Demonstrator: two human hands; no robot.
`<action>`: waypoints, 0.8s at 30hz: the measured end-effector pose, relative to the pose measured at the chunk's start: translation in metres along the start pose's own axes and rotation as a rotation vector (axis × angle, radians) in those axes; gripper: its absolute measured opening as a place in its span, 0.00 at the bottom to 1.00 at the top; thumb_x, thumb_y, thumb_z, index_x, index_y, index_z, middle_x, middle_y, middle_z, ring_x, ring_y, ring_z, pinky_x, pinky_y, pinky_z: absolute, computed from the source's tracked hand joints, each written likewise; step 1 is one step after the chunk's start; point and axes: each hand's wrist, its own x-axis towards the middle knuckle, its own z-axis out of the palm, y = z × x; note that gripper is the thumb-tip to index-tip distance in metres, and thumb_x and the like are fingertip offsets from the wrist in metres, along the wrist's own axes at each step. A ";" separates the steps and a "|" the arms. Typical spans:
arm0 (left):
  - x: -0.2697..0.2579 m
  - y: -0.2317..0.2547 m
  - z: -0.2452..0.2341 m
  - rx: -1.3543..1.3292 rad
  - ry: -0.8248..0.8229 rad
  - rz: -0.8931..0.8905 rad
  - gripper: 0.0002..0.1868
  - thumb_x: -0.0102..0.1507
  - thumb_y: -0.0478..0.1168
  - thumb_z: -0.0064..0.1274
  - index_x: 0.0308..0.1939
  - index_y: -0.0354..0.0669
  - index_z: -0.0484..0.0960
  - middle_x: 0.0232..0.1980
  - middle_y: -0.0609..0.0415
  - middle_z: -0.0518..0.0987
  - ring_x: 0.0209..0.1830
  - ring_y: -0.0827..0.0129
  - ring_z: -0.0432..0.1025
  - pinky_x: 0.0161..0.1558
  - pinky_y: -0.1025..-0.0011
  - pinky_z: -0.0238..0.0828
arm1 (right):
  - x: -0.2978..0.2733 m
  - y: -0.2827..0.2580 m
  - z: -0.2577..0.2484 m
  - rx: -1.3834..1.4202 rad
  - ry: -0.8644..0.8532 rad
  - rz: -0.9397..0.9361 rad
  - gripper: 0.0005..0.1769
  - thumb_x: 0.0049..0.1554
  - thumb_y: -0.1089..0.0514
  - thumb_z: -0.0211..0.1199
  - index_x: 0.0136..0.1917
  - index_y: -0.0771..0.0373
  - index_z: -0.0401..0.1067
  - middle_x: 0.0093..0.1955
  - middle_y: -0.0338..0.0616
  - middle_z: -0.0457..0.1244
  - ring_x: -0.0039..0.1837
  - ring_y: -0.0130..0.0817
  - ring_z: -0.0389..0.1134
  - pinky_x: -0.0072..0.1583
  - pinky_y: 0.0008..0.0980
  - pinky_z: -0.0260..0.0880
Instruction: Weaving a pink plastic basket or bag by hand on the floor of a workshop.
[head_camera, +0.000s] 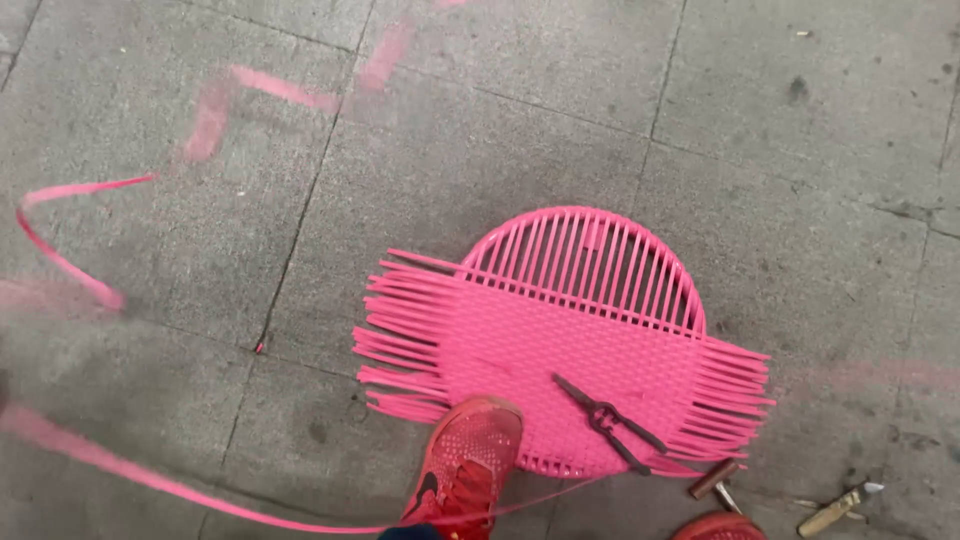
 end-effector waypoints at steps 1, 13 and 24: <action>0.003 0.025 0.001 0.038 0.008 0.012 0.17 0.62 0.40 0.53 0.55 0.51 0.81 0.56 0.52 0.82 0.55 0.56 0.78 0.52 0.55 0.75 | -0.026 0.003 0.035 -0.078 0.018 0.008 0.21 0.71 0.43 0.51 0.57 0.61 0.75 0.34 0.32 0.55 0.33 0.22 0.53 0.34 0.26 0.53; -0.121 0.504 -0.239 -0.155 0.647 0.543 0.26 0.67 0.56 0.41 0.55 0.41 0.83 0.64 0.41 0.75 0.67 0.41 0.65 0.64 0.36 0.51 | -0.213 0.034 0.383 -0.535 -0.623 -0.166 0.24 0.65 0.48 0.47 0.46 0.66 0.77 0.33 0.40 0.67 0.34 0.31 0.67 0.36 0.35 0.68; -0.081 0.511 -0.199 -0.983 -0.219 0.521 0.16 0.68 0.49 0.47 0.47 0.38 0.77 0.41 0.49 0.84 0.44 0.65 0.82 0.47 0.62 0.76 | -0.265 0.081 0.477 -0.405 -0.749 -0.400 0.06 0.56 0.65 0.60 0.44 0.67 0.77 0.42 0.58 0.71 0.45 0.46 0.75 0.46 0.42 0.72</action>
